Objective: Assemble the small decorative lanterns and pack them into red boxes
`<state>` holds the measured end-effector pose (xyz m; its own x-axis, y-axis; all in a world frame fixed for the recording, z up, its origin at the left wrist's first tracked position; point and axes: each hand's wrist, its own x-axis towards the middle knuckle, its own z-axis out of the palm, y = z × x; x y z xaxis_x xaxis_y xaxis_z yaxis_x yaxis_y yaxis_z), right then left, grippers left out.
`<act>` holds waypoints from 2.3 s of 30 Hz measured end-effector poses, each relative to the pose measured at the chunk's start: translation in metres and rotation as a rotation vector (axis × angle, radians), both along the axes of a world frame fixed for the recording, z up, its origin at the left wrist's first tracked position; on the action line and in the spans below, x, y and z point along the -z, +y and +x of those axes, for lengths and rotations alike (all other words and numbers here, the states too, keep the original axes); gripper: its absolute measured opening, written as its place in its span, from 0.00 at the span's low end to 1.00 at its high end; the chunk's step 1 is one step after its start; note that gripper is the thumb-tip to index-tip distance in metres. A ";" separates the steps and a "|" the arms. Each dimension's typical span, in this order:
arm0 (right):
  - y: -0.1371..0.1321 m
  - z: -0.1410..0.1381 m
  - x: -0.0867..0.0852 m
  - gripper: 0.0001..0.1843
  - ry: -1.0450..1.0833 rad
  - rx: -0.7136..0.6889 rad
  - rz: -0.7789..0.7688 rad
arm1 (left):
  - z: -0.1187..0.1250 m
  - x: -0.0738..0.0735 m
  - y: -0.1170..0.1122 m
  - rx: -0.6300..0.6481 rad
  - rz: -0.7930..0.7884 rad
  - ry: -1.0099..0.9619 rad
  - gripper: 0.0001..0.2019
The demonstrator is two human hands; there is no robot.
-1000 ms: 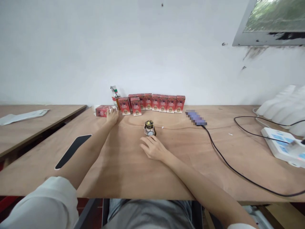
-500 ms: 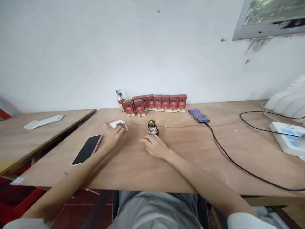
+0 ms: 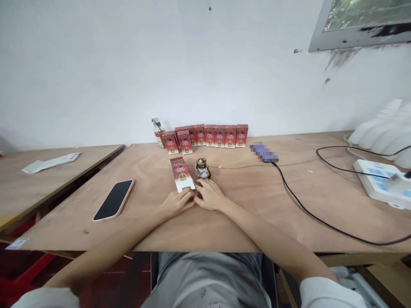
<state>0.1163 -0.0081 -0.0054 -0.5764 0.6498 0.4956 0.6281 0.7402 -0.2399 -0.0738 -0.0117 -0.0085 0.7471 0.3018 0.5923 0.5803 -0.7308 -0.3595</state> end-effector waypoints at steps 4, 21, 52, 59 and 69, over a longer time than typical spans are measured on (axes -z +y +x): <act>0.003 -0.001 0.001 0.12 -0.028 0.105 0.014 | -0.005 -0.007 0.002 0.231 0.079 0.010 0.12; 0.001 -0.001 0.002 0.18 0.178 -0.006 0.235 | -0.033 -0.020 0.034 0.124 -0.030 0.108 0.18; 0.010 -0.002 0.008 0.04 0.326 0.083 -0.094 | -0.025 -0.016 0.024 -0.023 -0.022 -0.024 0.26; 0.011 -0.001 0.010 0.16 0.267 0.020 -0.180 | -0.023 -0.016 0.024 -0.010 0.003 -0.040 0.27; 0.003 -0.002 0.007 0.14 0.441 0.051 -0.037 | -0.021 -0.018 0.021 -0.034 0.012 -0.152 0.24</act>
